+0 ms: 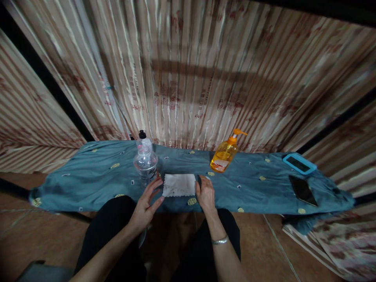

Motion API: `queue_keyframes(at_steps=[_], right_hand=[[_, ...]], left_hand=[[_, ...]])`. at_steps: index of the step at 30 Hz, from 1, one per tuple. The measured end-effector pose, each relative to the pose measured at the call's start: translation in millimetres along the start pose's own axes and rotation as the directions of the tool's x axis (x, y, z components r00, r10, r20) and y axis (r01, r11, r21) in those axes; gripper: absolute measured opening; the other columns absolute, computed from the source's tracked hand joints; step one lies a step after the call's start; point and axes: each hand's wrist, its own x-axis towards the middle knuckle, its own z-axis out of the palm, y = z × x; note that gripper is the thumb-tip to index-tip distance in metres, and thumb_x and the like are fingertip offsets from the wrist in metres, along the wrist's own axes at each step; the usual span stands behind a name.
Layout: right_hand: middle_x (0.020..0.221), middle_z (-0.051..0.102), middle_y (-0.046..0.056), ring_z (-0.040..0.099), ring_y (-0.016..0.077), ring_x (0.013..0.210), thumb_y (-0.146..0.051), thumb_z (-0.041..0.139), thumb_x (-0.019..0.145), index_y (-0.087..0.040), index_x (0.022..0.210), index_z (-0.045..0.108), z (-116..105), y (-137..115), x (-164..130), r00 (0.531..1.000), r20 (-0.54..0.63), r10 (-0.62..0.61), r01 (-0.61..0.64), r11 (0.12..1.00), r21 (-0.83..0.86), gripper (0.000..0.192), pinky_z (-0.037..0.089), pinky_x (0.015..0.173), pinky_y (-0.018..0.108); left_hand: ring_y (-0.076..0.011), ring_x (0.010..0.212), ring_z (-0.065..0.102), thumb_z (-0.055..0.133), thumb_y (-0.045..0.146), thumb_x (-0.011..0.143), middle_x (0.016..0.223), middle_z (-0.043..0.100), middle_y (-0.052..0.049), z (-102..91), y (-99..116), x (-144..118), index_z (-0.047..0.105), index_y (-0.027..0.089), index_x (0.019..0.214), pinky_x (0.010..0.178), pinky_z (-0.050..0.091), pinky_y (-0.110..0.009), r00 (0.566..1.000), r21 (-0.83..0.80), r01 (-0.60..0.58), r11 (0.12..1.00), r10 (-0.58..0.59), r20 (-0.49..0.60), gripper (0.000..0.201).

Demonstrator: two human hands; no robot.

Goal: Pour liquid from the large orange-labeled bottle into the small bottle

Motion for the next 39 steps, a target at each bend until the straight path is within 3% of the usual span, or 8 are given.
queue_keyframes(at_steps=[3,6,10,15,19,29,34,39], right_hand=[[0.117,0.062,0.007,0.061,0.0199,0.106,-0.042,0.056,0.092,-0.018,0.119,0.058,-5,5,0,0.999,-0.042,0.02,-0.02,1.0,-0.008,0.036,0.051,0.093,0.045],[0.115,0.063,0.007,0.061,0.0191,0.103,-0.042,0.056,0.092,-0.018,0.118,0.058,-7,8,0,0.997,-0.061,0.048,-0.049,0.999,-0.004,0.035,0.051,0.092,0.044],[0.114,0.062,0.007,0.061,0.0191,0.103,-0.044,0.056,0.092,-0.018,0.117,0.059,-7,8,-3,0.995,-0.056,0.085,-0.083,0.996,0.025,0.036,0.051,0.092,0.044],[0.113,0.063,0.007,0.062,0.0189,0.1,-0.047,0.056,0.091,-0.018,0.118,0.058,-8,-10,5,0.992,-0.008,0.125,-0.124,0.986,0.109,0.04,0.051,0.091,0.045],[0.114,0.063,0.007,0.062,0.0189,0.1,-0.048,0.058,0.09,-0.018,0.122,0.057,-1,-52,53,0.992,0.092,0.09,-0.11,0.962,0.249,0.043,0.052,0.092,0.045],[0.128,0.057,0.01,0.059,0.0227,0.113,-0.043,0.063,0.088,-0.019,0.126,0.055,101,-176,226,0.837,0.489,-0.246,-0.079,0.83,0.552,0.046,0.051,0.095,0.047],[0.115,0.062,0.007,0.062,0.0186,0.1,-0.043,0.062,0.089,-0.017,0.114,0.06,134,-198,239,0.766,0.563,-0.311,-0.104,0.804,0.585,0.036,0.054,0.086,0.041],[0.11,0.063,0.005,0.063,0.017,0.094,-0.044,0.06,0.09,-0.016,0.112,0.06,125,-180,233,0.825,0.508,-0.247,-0.123,0.799,0.589,0.036,0.055,0.081,0.037]], left_hand=[[-0.0256,0.124,0.057,0.061,0.035,0.089,0.142,0.05,-0.013,-30.1,23,4,0.041,0.026,0.144,0.108,0.046,-0.048,0.971,0.206,-0.129,0.97,0.165,-0.173,0.058],[-0.0315,0.139,0.041,0.074,0.04,0.079,0.154,0.035,-0.016,-51.3,28,29,0.028,0.025,0.15,0.116,0.034,-0.053,0.888,0.31,-0.16,0.937,0.274,-0.369,0.087],[-0.0348,0.151,0.017,0.078,0.053,0.07,0.162,0.017,-0.018,-55.8,15,71,0.011,0.021,0.155,0.123,0.016,-0.053,0.872,0.127,-0.043,0.991,0.099,-0.478,0.113],[-0.0317,0.154,0.007,0.074,0.059,0.071,0.165,0.009,-0.018,-43.9,0,83,0.007,0.019,0.155,0.125,0.009,-0.05,0.875,0.01,-0.062,0.998,0.059,-0.481,0.115],[-0.0314,0.154,0.007,0.076,0.059,0.069,0.165,0.009,-0.018,-40.4,-9,69,0.009,0.019,0.155,0.125,0.005,-0.048,0.893,-0.014,-0.02,1.0,0.012,-0.45,0.116],[-0.0332,0.153,0.006,0.074,0.058,0.07,0.164,0.009,-0.02,-46.7,-18,68,0.007,0.015,0.154,0.125,0.007,-0.05,0.883,-0.035,0.043,0.998,-0.054,-0.467,0.116],[-0.0324,0.154,0.005,0.074,0.059,0.07,0.164,0.008,-0.018,-49.5,-20,67,0.007,0.017,0.155,0.125,0.006,-0.049,0.876,-0.063,0.023,0.998,-0.051,-0.479,0.116],[-0.0326,0.154,0.004,0.073,0.063,0.068,0.164,0.009,-0.02,-52.2,-21,66,0.007,0.016,0.155,0.125,0.004,-0.049,0.881,-0.056,-0.016,0.998,-0.013,-0.474,0.119]])
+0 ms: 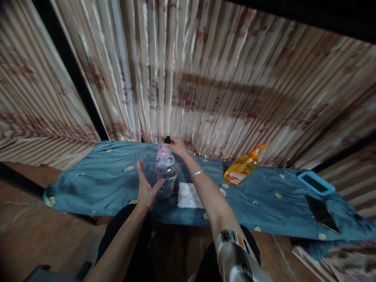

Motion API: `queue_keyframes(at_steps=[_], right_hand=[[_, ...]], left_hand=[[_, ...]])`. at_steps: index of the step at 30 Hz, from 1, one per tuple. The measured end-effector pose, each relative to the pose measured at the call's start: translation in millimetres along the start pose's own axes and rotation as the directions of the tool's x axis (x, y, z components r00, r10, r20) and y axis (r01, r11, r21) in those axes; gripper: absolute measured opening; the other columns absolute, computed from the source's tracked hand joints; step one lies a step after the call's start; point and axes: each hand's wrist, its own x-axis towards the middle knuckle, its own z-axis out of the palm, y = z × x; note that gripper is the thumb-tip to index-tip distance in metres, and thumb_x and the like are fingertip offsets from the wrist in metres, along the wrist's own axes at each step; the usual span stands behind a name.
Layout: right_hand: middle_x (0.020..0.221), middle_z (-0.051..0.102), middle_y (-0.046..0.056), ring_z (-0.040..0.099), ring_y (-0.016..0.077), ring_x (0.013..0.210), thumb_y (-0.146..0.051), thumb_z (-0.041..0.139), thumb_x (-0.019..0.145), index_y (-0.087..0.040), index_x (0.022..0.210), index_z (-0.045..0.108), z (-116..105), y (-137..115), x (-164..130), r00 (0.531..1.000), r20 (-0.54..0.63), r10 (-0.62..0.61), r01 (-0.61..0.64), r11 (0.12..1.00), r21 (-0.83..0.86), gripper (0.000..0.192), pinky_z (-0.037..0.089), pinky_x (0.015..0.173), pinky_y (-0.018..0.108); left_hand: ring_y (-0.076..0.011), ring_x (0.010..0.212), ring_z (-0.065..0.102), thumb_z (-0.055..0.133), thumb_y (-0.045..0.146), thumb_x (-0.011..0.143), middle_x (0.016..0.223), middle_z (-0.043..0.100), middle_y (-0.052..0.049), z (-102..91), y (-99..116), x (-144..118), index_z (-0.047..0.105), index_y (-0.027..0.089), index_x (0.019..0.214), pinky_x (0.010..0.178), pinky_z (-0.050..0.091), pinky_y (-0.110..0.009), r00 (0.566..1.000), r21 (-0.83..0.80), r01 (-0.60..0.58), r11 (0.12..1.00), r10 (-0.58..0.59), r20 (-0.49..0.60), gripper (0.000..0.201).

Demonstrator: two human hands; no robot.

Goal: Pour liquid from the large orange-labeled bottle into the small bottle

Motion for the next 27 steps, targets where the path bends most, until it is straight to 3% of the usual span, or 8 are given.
queue_keyframes(at_steps=[6,11,15,18,22,27], right_hand=[[0.107,0.064,0.005,0.063,0.0158,0.091,-0.043,0.06,0.09,-0.016,0.11,0.061,-63,0,-59,0.975,-0.221,0.008,-0.021,0.998,-0.056,0.034,0.055,0.08,0.036],[0.109,0.063,0.005,0.062,0.0168,0.095,-0.043,0.061,0.089,-0.016,0.111,0.06,-111,-10,-128,0.941,-0.337,-0.016,-0.029,0.991,-0.128,0.034,0.054,0.082,0.038],[0.107,0.063,0.005,0.062,0.0167,0.094,-0.044,0.061,0.089,-0.016,0.109,0.061,-119,-11,-175,0.941,-0.337,-0.015,-0.044,0.985,-0.168,0.034,0.054,0.082,0.038],[0.106,0.064,0.004,0.062,0.0163,0.092,-0.044,0.062,0.089,-0.016,0.107,0.062,-108,-7,-198,0.949,-0.315,0.0,-0.056,0.984,-0.169,0.034,0.054,0.081,0.037],[0.104,0.064,0.004,0.062,0.0155,0.09,-0.045,0.061,0.089,-0.016,0.106,0.062,-90,-3,-211,0.953,-0.304,0.016,-0.06,0.989,-0.135,0.033,0.054,0.08,0.036],[0.101,0.065,0.004,0.063,0.0158,0.09,-0.045,0.063,0.088,-0.016,0.103,0.063,-76,-8,-210,0.954,-0.3,0.003,-0.03,0.996,-0.084,0.033,0.053,0.083,0.038]], left_hand=[[-0.0341,0.153,0.006,0.071,0.062,0.072,0.164,0.009,-0.02,-9.8,9,-1,0.004,0.018,0.155,0.124,0.008,-0.052,0.988,0.027,-0.153,0.988,0.153,0.023,0.116],[-0.0372,0.152,0.01,0.078,0.05,0.072,0.164,0.012,-0.017,-13.9,48,-21,0.008,0.022,0.155,0.123,0.008,-0.057,0.913,0.148,-0.409,0.901,0.402,0.073,0.112],[-0.0346,0.149,0.024,0.073,0.032,0.08,0.161,0.024,-0.01,3.9,69,-48,0.024,0.031,0.152,0.122,0.02,-0.053,0.84,0.07,-0.519,0.852,0.493,0.227,0.087],[-0.0327,0.148,0.028,0.069,0.032,0.083,0.159,0.03,-0.012,29.2,59,-59,0.033,0.028,0.148,0.121,0.026,-0.052,0.871,0.003,-0.333,0.943,0.306,0.384,0.074],[-0.0323,0.15,0.023,0.079,0.033,0.069,0.16,0.027,-0.014,64.9,29,-52,0.027,0.024,0.15,0.123,0.02,-0.052,0.897,0.009,0.017,1.0,-0.02,0.441,0.097],[-0.0355,0.151,0.019,0.088,0.034,0.053,0.161,0.025,-0.018,96.7,4,-34,0.025,0.021,0.15,0.124,0.016,-0.053,0.868,-0.011,0.137,0.99,-0.115,0.482,0.117]])
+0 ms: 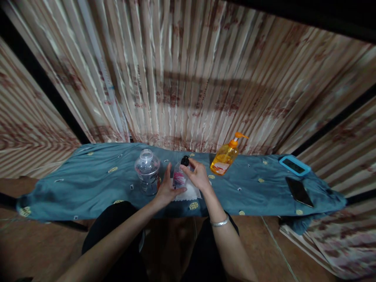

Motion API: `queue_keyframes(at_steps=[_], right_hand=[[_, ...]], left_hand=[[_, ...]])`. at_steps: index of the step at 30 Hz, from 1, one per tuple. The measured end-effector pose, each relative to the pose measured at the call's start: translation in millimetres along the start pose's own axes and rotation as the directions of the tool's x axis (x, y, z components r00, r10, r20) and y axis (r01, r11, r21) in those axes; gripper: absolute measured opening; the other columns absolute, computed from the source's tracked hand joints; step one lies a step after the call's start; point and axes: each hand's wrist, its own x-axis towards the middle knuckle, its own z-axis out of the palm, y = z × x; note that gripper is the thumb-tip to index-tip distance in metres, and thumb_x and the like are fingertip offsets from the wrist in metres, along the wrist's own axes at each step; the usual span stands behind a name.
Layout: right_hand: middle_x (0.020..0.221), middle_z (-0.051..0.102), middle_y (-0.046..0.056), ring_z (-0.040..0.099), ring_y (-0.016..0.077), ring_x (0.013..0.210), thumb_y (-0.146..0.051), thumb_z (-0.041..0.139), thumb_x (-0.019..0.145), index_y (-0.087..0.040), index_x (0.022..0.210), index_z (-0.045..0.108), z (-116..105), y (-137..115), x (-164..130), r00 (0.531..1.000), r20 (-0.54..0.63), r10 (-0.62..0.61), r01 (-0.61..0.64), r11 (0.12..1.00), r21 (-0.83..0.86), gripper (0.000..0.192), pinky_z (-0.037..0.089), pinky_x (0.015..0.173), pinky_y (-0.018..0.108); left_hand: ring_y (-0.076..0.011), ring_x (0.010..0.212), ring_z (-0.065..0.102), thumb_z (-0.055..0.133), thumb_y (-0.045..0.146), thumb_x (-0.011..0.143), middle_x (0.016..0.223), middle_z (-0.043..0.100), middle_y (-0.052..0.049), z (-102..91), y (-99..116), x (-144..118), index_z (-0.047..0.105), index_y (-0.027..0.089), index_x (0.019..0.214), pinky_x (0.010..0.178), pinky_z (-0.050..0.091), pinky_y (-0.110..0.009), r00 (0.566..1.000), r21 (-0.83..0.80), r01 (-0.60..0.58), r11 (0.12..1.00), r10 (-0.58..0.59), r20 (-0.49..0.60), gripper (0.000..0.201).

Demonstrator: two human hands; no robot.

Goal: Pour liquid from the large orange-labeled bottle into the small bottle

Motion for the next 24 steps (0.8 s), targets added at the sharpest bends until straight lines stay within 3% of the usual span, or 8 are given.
queue_keyframes(at_steps=[2,4,7,10,14,24], right_hand=[[0.104,0.065,0.004,0.063,0.0168,0.094,-0.045,0.063,0.087,-0.017,0.108,0.062,6,-3,0,1.0,-0.016,-0.004,0.005,0.999,0.037,0.035,0.053,0.087,0.041],[0.106,0.065,0.005,0.064,0.0178,0.097,-0.045,0.062,0.088,-0.017,0.113,0.06,12,-5,-1,0.998,-0.054,0.008,-0.004,0.997,0.072,0.038,0.052,0.09,0.043],[0.095,0.065,0.003,0.063,0.0161,0.09,-0.047,0.062,0.088,-0.016,0.102,0.061,18,-6,-3,0.991,-0.122,0.052,-0.043,0.996,0.074,0.033,0.052,0.087,0.041],[0.089,0.064,0.001,0.062,0.0149,0.086,-0.046,0.063,0.087,-0.016,0.094,0.062,17,-7,-5,0.991,-0.117,0.069,-0.061,0.995,0.075,0.031,0.052,0.085,0.039],[0.098,0.065,0.003,0.062,0.0162,0.092,-0.045,0.064,0.086,-0.016,0.098,0.063,11,-10,-6,0.997,-0.062,0.052,-0.046,0.993,0.105,0.031,0.051,0.088,0.041],[0.116,0.065,0.007,0.061,0.0205,0.108,-0.043,0.065,0.086,-0.019,0.116,0.062,-4,-11,-10,0.994,0.103,0.028,-0.052,0.969,0.24,0.038,0.046,0.1,0.048]], left_hand=[[-0.0375,0.149,0.025,0.091,0.033,0.049,0.158,0.03,-0.019,4.6,-6,8,0.023,0.02,0.15,0.122,0.02,-0.054,1.0,-0.019,0.01,1.0,-0.01,-0.001,0.122],[-0.0366,0.14,0.041,0.09,0.033,0.051,0.148,0.046,-0.017,8.0,-10,13,0.022,0.021,0.15,0.118,0.029,-0.054,1.0,-0.051,0.002,0.999,-0.001,0.015,0.121],[-0.0353,0.116,0.061,0.087,0.033,0.057,0.127,0.061,-0.015,10.8,-12,15,0.019,0.017,0.151,0.105,0.045,-0.053,0.996,-0.039,0.08,0.996,-0.078,0.031,0.118],[-0.0348,0.117,0.06,0.086,0.027,0.056,0.125,0.062,-0.012,11.6,-9,13,0.027,0.021,0.148,0.106,0.044,-0.053,0.993,-0.021,0.114,0.993,-0.114,0.01,0.11],[-0.0339,0.118,0.059,0.083,0.021,0.055,0.127,0.061,-0.011,13.2,-3,12,0.034,0.023,0.144,0.106,0.045,-0.05,0.991,0.011,0.132,0.991,-0.132,0.001,0.102],[-0.0295,0.111,0.063,0.079,0.018,0.057,0.125,0.061,-0.01,13.7,2,10,0.03,0.02,0.144,0.102,0.049,-0.05,0.994,0.095,0.101,0.99,-0.105,0.038,0.1]])
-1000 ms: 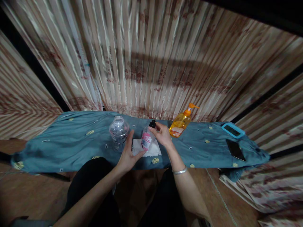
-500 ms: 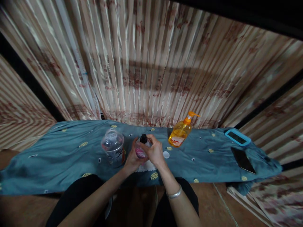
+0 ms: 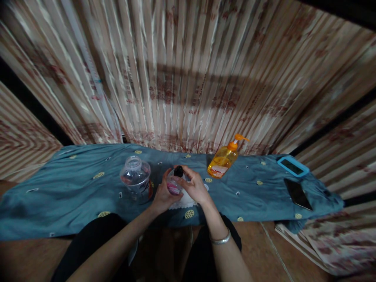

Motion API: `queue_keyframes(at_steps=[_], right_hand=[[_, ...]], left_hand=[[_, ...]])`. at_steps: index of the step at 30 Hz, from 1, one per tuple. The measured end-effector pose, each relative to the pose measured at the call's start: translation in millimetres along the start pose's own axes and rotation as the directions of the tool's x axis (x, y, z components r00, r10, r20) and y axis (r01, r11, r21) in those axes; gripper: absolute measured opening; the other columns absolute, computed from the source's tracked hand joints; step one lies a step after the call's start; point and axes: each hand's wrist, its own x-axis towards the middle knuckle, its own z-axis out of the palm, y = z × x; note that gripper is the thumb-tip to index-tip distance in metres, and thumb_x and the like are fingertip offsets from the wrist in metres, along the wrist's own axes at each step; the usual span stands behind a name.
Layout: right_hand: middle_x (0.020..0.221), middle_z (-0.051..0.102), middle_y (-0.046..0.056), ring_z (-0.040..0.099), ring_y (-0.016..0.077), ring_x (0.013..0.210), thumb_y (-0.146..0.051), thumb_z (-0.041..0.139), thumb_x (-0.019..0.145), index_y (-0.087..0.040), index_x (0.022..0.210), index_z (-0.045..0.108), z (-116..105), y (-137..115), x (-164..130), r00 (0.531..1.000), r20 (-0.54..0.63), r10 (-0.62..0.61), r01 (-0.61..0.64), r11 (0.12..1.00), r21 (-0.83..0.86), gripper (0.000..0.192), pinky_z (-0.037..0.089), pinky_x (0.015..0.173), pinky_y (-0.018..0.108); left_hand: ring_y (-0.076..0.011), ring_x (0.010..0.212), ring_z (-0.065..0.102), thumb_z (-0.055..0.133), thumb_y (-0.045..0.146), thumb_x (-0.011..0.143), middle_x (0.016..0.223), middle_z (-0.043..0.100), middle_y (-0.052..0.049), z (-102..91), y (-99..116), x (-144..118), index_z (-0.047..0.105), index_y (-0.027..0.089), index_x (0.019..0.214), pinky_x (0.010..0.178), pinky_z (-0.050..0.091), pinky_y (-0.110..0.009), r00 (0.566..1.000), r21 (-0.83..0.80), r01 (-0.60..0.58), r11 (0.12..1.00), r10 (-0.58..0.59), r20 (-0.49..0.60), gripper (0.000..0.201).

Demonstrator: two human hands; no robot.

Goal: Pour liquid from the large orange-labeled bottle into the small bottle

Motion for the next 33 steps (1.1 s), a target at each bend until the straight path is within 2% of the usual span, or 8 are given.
queue_keyframes(at_steps=[4,8,14,17,20,22,27,33], right_hand=[[0.121,0.062,0.007,0.058,0.0232,0.116,-0.037,0.071,0.082,-0.02,0.122,0.056,2,5,-6,0.997,-0.071,-0.022,0.027,0.996,0.082,0.047,0.042,0.105,0.052],[0.122,0.061,0.007,0.059,0.0222,0.114,-0.035,0.07,0.083,-0.017,0.107,0.06,8,10,-6,0.985,-0.169,-0.017,0.041,0.99,0.138,0.032,0.044,0.103,0.051],[0.124,0.062,0.007,0.056,0.0235,0.12,-0.036,0.068,0.085,-0.02,0.122,0.059,7,5,-8,0.997,-0.071,-0.003,0.013,0.991,0.134,0.041,0.038,0.109,0.054],[0.128,0.059,0.008,0.055,0.0244,0.122,-0.034,0.071,0.083,-0.02,0.122,0.057,9,9,-8,0.993,-0.118,-0.016,0.037,0.984,0.177,0.044,0.038,0.109,0.055],[0.121,0.062,0.007,0.059,0.0218,0.113,-0.034,0.07,0.083,-0.017,0.111,0.06,12,14,-5,0.983,-0.186,-0.006,0.047,0.976,0.215,0.033,0.045,0.103,0.051],[0.117,0.063,0.006,0.061,0.0206,0.109,-0.034,0.069,0.084,-0.017,0.107,0.061,11,13,-5,0.984,-0.179,0.006,0.034,0.975,0.221,0.03,0.046,0.101,0.049],[0.121,0.063,0.007,0.059,0.0221,0.114,-0.035,0.068,0.085,-0.019,0.119,0.06,10,6,-7,0.994,-0.113,0.009,0.016,0.976,0.217,0.039,0.044,0.104,0.051],[0.118,0.062,0.006,0.06,0.0201,0.108,-0.033,0.069,0.084,-0.017,0.108,0.061,13,15,-5,0.976,-0.218,0.008,0.044,0.972,0.231,0.03,0.046,0.101,0.049]], left_hand=[[-0.0301,0.115,0.062,0.078,0.018,0.058,0.124,0.061,-0.012,3.9,-5,-1,0.027,0.018,0.145,0.102,0.049,-0.048,1.0,0.0,-0.01,1.0,0.01,0.002,0.101],[-0.0306,0.123,0.057,0.079,0.019,0.057,0.129,0.058,-0.012,6.2,-10,-2,0.029,0.018,0.143,0.106,0.047,-0.049,0.998,0.011,-0.052,0.999,0.052,-0.023,0.099],[-0.0303,0.122,0.058,0.079,0.02,0.059,0.129,0.059,-0.013,5.8,-13,-2,0.029,0.018,0.143,0.106,0.048,-0.049,0.996,-0.035,-0.077,0.996,0.076,-0.036,0.098],[-0.0308,0.122,0.058,0.08,0.02,0.057,0.128,0.059,-0.012,6.2,-14,-2,0.03,0.018,0.142,0.105,0.047,-0.05,0.995,-0.033,-0.087,0.996,0.085,-0.051,0.099],[-0.0308,0.121,0.059,0.08,0.02,0.057,0.127,0.06,-0.012,6.3,-14,-1,0.031,0.019,0.142,0.105,0.048,-0.05,0.996,-0.033,-0.073,0.997,0.071,-0.052,0.098],[-0.0309,0.121,0.059,0.08,0.02,0.057,0.127,0.06,-0.012,6.1,-14,-1,0.031,0.019,0.142,0.105,0.047,-0.05,0.998,-0.038,-0.055,0.998,0.053,-0.045,0.098],[-0.0306,0.123,0.057,0.081,0.019,0.056,0.13,0.058,-0.012,6.3,-13,0,0.031,0.021,0.142,0.106,0.046,-0.05,0.997,-0.058,-0.058,0.997,0.055,-0.052,0.099],[-0.0304,0.123,0.057,0.081,0.02,0.057,0.13,0.059,-0.012,6.2,-12,-1,0.032,0.02,0.142,0.106,0.046,-0.049,0.998,-0.068,-0.057,0.996,0.055,-0.034,0.098]])
